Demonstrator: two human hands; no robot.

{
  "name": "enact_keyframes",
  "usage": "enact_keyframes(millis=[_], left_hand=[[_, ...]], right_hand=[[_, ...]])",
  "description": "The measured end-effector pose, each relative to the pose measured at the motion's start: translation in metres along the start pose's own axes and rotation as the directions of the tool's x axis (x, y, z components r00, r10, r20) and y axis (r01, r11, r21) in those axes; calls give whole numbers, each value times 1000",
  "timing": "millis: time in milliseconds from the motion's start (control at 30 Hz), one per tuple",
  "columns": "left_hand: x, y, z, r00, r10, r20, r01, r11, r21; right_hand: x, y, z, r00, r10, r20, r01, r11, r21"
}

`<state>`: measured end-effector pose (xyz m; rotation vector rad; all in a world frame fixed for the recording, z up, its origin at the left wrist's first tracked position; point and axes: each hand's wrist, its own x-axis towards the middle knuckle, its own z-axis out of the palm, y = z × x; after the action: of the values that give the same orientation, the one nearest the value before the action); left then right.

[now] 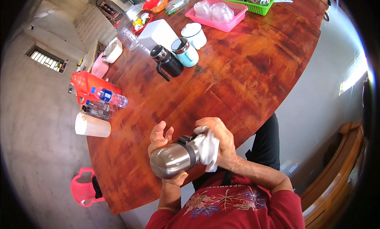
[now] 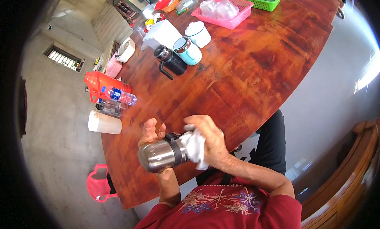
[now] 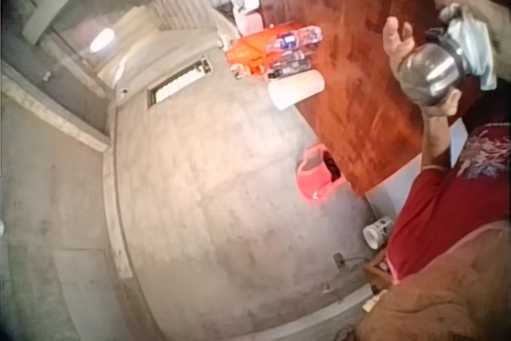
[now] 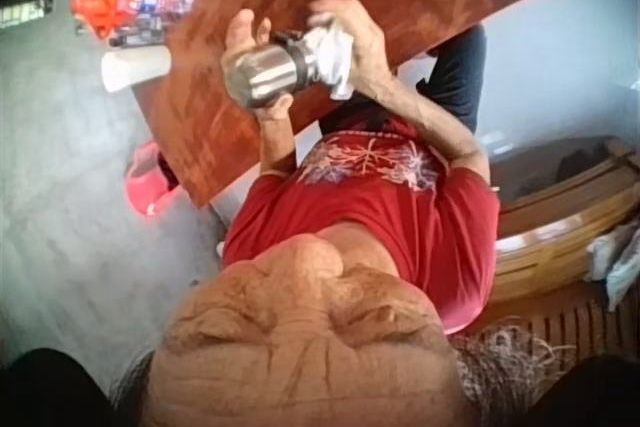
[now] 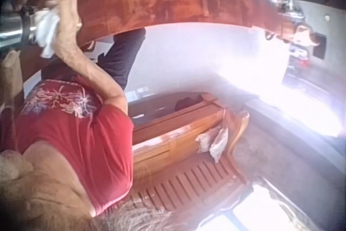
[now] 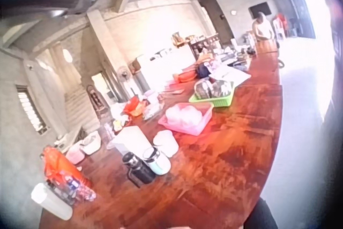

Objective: The person wipes several items on a wooden table using a white cloth. They clean a small metal cup, a black mug, a stainless steel thermos, a plastic water bottle, and a white plastic pitcher lid. Each item is wiped thoroughly and then placed back on the table.

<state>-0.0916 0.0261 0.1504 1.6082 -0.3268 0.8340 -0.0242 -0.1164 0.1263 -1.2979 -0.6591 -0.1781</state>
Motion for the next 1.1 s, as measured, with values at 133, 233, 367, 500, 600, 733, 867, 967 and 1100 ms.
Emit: enact_keyframes(millis=[133,233,367,500,600,733,867,967,1100], left_hand=[[2,17,18,994,-84,-72,95,982,163],[2,24,24,937,-247,-249,273,959,78],[9,21,32,863,-298,-408,296,953,-69],[-3,9,3,998,34,48,-32,999,-26],[-6,9,2,998,3,65,3,996,-89],[2,-2,-1,979,107,173,-56,959,-278],[7,-1,-1,982,93,165,-45,961,-271],[8,-3,-5,990,57,130,-22,967,-255],[11,-3,3,990,59,132,-25,970,-242]], right_hand=[[34,-40,20,912,-395,112,394,918,35],[33,-59,25,884,-355,305,359,932,45],[29,-41,23,865,-359,350,394,919,-30],[28,-12,14,876,150,459,-142,988,-52],[23,52,-2,763,-29,646,76,996,-45],[9,96,-23,773,92,627,19,986,-168],[-1,77,-39,864,196,464,222,680,-699],[8,54,-61,881,407,242,136,272,-953],[38,42,-65,967,190,168,69,437,-897]])
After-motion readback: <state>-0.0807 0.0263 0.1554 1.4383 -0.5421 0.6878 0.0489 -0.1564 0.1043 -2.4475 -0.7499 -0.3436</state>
